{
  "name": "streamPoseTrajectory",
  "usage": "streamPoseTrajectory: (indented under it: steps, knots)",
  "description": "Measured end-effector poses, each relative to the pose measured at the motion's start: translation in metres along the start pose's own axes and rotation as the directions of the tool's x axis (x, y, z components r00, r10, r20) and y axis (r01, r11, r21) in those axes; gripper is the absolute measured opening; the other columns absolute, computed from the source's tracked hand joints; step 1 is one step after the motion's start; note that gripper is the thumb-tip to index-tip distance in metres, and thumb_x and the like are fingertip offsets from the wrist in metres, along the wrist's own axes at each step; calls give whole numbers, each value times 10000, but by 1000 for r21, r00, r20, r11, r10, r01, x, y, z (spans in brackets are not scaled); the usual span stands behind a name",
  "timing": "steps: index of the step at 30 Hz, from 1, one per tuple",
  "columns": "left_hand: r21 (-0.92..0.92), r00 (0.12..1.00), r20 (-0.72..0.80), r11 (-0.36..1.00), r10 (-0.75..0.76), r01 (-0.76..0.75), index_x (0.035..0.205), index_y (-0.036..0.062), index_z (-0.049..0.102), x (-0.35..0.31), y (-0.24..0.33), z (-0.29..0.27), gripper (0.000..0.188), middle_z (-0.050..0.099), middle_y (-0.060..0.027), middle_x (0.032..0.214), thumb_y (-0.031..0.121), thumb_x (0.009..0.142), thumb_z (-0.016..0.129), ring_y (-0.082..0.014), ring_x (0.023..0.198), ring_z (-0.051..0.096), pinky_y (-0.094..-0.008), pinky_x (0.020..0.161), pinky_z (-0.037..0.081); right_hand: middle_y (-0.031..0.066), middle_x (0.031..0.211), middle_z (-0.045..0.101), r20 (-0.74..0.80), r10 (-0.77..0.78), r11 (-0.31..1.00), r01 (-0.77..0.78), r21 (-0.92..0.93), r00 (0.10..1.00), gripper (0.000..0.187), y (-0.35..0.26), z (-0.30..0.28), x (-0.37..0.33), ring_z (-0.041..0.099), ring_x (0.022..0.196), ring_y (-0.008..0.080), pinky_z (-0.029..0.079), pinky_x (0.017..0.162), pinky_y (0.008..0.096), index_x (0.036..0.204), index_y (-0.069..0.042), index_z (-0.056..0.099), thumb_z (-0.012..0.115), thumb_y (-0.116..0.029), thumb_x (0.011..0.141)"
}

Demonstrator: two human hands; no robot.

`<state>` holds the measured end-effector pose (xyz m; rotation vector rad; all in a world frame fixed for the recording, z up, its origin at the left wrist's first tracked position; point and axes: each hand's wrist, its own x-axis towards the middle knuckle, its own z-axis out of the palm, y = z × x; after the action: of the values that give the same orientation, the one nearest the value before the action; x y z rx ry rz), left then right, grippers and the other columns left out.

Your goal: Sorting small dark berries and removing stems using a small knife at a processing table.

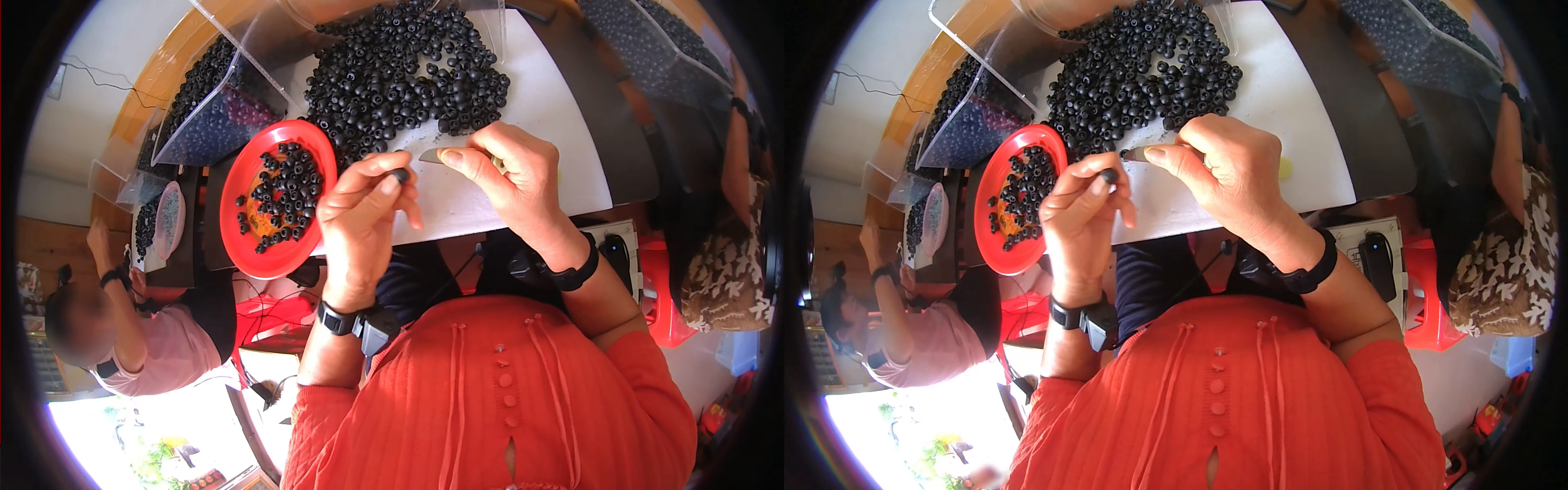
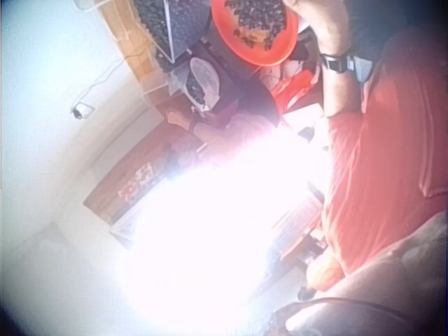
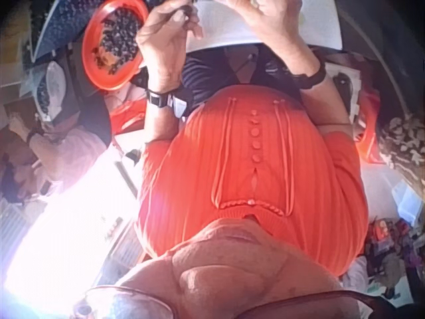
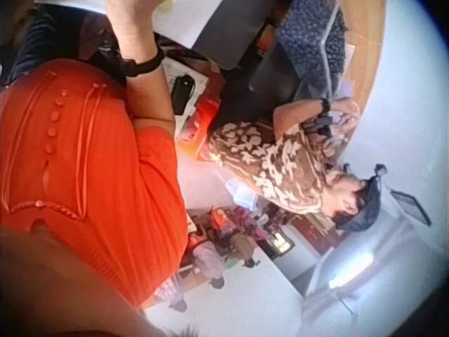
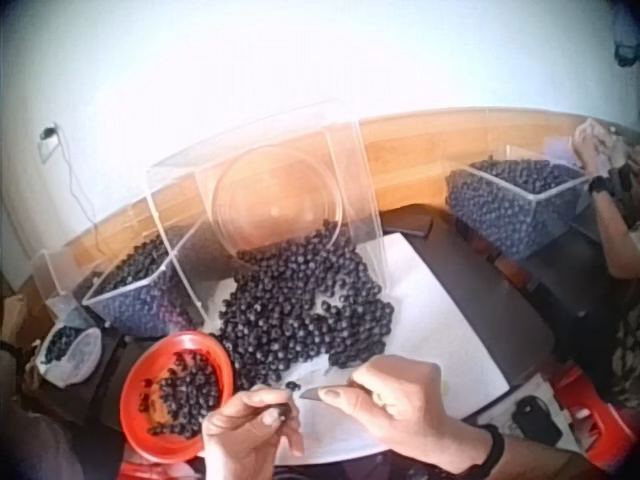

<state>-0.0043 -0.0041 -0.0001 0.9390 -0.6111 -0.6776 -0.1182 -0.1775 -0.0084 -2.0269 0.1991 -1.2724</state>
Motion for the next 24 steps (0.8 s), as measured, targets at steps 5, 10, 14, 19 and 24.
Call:
streamPoseTrajectory:
  steps: [5, 10, 14, 19, 24]
  knots:
    - [607, 929, -234, 790, 287, -92, 1215, -91, 718, -7, 49, -24, 251, 695, -125, 967, -34, 1007, 589, -159, 783, 635, -276, 688, 534, 89, 591, 538, 0, 3, 1000, -3, 22, 1000, 336, -2, -4, 1, 487, 487, 224, 370, 467, 371, 685, -29, 611, 875, -153, 852]
    - [968, 873, 21, 208, 487, -139, 1146, 23, 785, 0, 62, -50, 264, 685, -75, 1038, -48, 900, 720, -162, 962, 642, -284, 723, 527, 87, 592, 544, -22, -11, 1000, 12, 24, 1000, 335, -1, -3, 2, 494, 492, 232, 371, 469, 371, 683, -28, 615, 877, -157, 847]
    - [962, 901, 200, 98, 385, -255, 1051, 8, 775, 13, 34, -11, 184, 661, -82, 937, -24, 870, 768, -170, 778, 634, -294, 696, 509, 89, 595, 550, -29, 10, 999, -9, 36, 1000, 334, -3, -5, 2, 504, 495, 237, 378, 469, 372, 682, -29, 618, 879, -159, 844]
    - [925, 883, 378, -166, 278, -343, 954, 23, 716, 37, 3, 4, 163, 655, -132, 897, 92, 834, 801, -355, 847, 644, -467, 719, 533, 89, 604, 570, -50, -20, 999, 22, 34, 999, 323, -4, -4, 1, 528, 510, 246, 397, 475, 375, 685, -34, 628, 884, -165, 834]
    - [911, 894, 407, -149, 188, -384, 983, 22, 719, 36, 4, -1, 187, 659, -134, 932, 1, 799, 745, -351, 886, 647, -461, 748, 550, 83, 607, 575, -51, -34, 999, 36, 27, 998, 333, -2, -6, 0, 544, 518, 256, 406, 478, 377, 691, -40, 629, 891, -196, 826]
